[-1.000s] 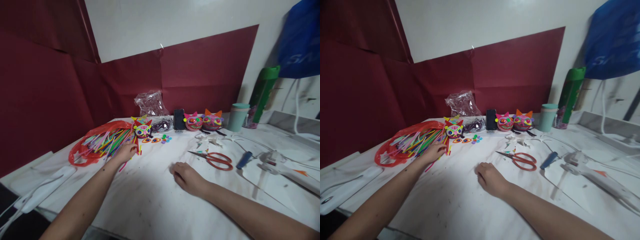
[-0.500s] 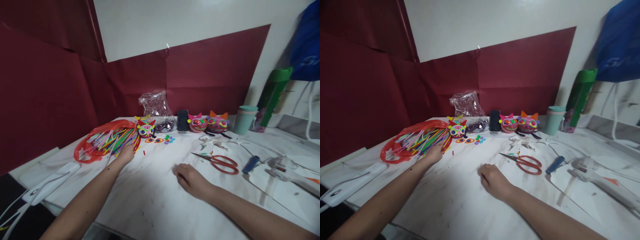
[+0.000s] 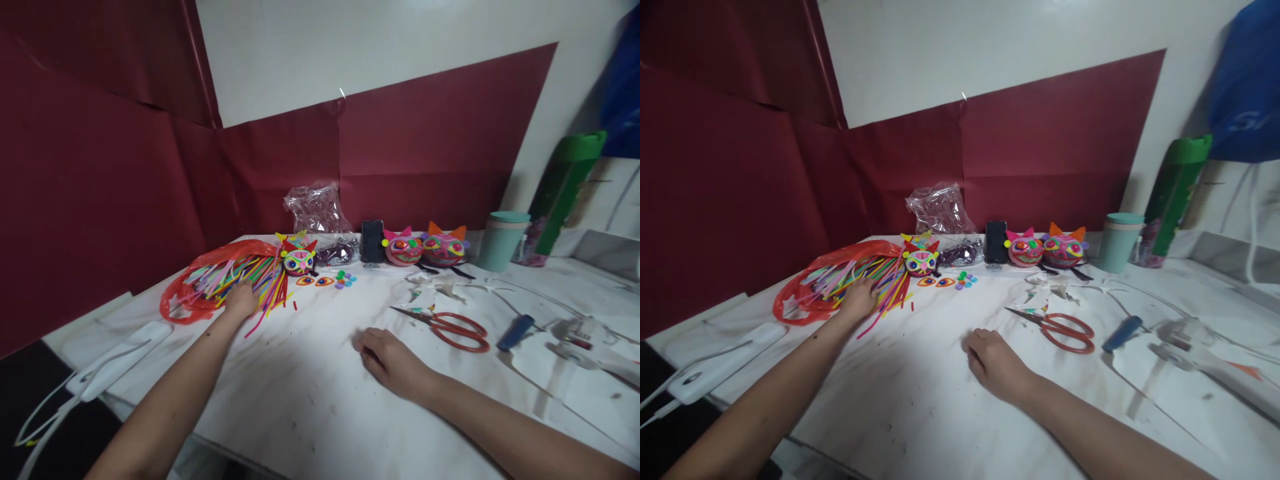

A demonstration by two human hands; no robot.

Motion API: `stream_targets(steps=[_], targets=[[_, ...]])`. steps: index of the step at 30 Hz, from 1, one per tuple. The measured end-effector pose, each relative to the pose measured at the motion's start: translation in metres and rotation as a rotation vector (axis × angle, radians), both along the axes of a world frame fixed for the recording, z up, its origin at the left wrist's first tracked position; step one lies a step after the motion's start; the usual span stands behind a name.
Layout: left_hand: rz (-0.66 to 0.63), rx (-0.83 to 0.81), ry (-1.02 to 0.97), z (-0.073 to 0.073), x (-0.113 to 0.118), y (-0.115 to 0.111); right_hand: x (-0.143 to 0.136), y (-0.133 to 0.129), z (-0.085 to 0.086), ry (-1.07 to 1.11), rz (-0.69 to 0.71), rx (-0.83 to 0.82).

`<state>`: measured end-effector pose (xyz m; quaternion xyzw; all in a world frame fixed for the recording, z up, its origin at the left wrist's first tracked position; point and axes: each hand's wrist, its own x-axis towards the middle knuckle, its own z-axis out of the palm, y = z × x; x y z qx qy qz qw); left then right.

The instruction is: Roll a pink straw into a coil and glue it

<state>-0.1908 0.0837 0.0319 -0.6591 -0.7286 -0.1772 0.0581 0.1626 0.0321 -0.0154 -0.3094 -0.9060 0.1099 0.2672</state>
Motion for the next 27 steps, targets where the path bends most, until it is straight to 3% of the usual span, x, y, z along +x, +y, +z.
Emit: stream_targets(steps=[2,6,10,13,17,20,23,27], targets=[[0.032,-0.035,0.040,-0.001,-0.005,-0.002,0.000,-0.001,0.001,-0.007,-0.002,-0.007],[-0.050,-0.123,0.110,-0.005,-0.007,-0.007,-0.001,-0.001,0.002,-0.021,-0.006,-0.002],[-0.084,-0.104,0.131,-0.002,-0.009,-0.013,-0.001,0.000,0.000,-0.025,-0.004,0.006],[0.027,-0.008,0.139,0.005,-0.017,-0.019,-0.001,0.000,0.000,-0.020,-0.002,0.010],[0.357,0.099,0.131,0.018,-0.045,-0.030,-0.001,-0.001,0.002,-0.021,-0.010,-0.003],[0.529,0.062,0.117,0.026,-0.070,-0.038,-0.002,-0.002,0.004,-0.022,-0.009,-0.011],[0.557,-0.015,0.117,0.028,-0.087,-0.042,-0.001,-0.002,0.003,-0.022,0.000,-0.013],[0.507,-0.074,0.120,0.023,-0.092,-0.041,-0.001,-0.001,0.003,-0.025,-0.005,-0.010]])
